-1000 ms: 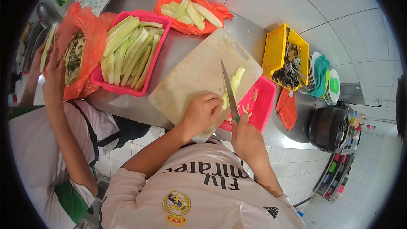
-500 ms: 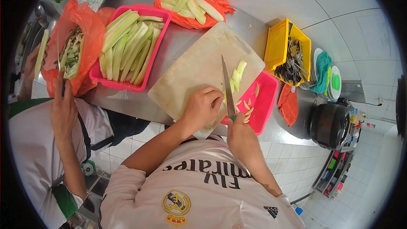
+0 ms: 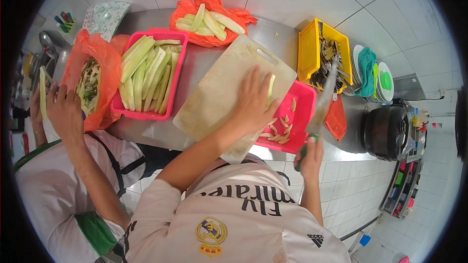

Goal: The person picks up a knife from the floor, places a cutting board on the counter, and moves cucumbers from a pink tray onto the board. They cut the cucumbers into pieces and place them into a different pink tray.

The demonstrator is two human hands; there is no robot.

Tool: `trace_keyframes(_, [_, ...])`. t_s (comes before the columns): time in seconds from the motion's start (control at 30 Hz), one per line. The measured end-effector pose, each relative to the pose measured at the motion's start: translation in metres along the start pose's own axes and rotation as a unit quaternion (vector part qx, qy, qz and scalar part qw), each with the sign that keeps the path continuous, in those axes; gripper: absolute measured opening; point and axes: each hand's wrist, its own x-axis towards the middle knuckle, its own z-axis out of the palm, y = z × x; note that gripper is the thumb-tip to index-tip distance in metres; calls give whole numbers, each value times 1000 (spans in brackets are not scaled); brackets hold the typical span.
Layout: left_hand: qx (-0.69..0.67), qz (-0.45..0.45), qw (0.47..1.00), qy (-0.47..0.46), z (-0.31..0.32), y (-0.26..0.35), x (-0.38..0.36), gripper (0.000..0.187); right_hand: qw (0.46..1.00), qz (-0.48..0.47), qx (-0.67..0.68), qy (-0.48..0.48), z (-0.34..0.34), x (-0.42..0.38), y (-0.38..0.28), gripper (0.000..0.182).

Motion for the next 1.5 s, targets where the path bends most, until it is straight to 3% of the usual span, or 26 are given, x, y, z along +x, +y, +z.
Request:
trace_keyframes(0.13, [18,40,994,-97,44,23,-2,59,989,-13,136,57,-29,4,17,34])
trace_keyframes(0.23, [-21,138,969,-202,48,42,-16,62,987,-18,150,60,-43,5,27,36])
trace_keyframes(0.33, [-214,91,912,-339,45,46,-15,54,985,3,157,71,-52,-2,29,36])
trace_keyframes(0.37, [-280,91,917,-268,40,48,-9,46,986,-6,154,66,-56,-4,30,36])
trace_keyframes(0.43, [-242,144,949,-141,27,30,12,39,989,-18,131,64,-67,-5,30,36])
trace_keyframes(0.5, [-246,-37,963,-108,-4,20,30,34,990,-27,111,81,-77,-7,35,35])
trace_keyframes(0.57, [-245,-111,959,-94,-25,-17,53,25,991,-41,89,88,-87,-7,37,34])
trace_keyframes(0.63, [-104,-69,991,-48,-38,-65,80,23,995,-64,-19,77,-95,-6,34,29])
trace_keyframes(0.67, [-96,-67,992,-45,-39,-92,95,23,995,-68,-12,72,-96,-4,32,29])
trace_keyframes(0.73, [-9,-135,991,-15,-44,-133,117,23,986,-91,-124,66,-96,-3,29,22])
trace_keyframes(0.77, [-5,-132,991,-12,-48,-118,121,23,978,-115,-159,74,-97,1,39,20])
trace_keyframes(0.83, [28,35,999,4,-36,-54,122,23,982,-95,-127,100,-90,3,32,20])
trace_keyframes(0.9, [-47,69,968,-235,3,0,84,24,985,-66,-105,117,-91,-1,31,20])
trace_keyframes(0.93, [-55,54,920,-385,13,36,68,28,988,-61,-66,129,-91,2,34,21])
trace_keyframes(0.97, [95,197,859,-463,45,50,48,33,988,-55,-27,140,-92,4,35,21])
trace_keyframes(1.03, [112,244,822,-502,89,65,16,26,987,-68,-35,141,-94,-1,29,22])
trace_keyframes(1.13, [134,288,833,-453,126,63,-1,18,985,-86,-28,148,-100,-8,32,23])
trace_keyframes(1.27, [118,274,841,-451,141,50,-10,14,987,-85,21,135,-101,-8,43,26])
trace_keyframes(1.33, [76,281,807,-513,140,50,-2,15,990,-85,32,111,-104,-5,46,27])
trace_keyframes(1.37, [83,288,858,-418,137,48,-4,15,990,-101,18,97,-106,-4,48,26])
trace_keyframes(1.4, [87,290,856,-419,136,46,-1,15,989,-115,2,90,-108,-3,50,26])
trace_keyframes(1.47, [-67,124,922,-361,129,44,4,19,990,-115,8,81,-112,-2,49,25])
trace_keyframes(1.5, [-99,30,917,-386,111,55,15,24,991,-117,11,71,-115,-1,48,24])
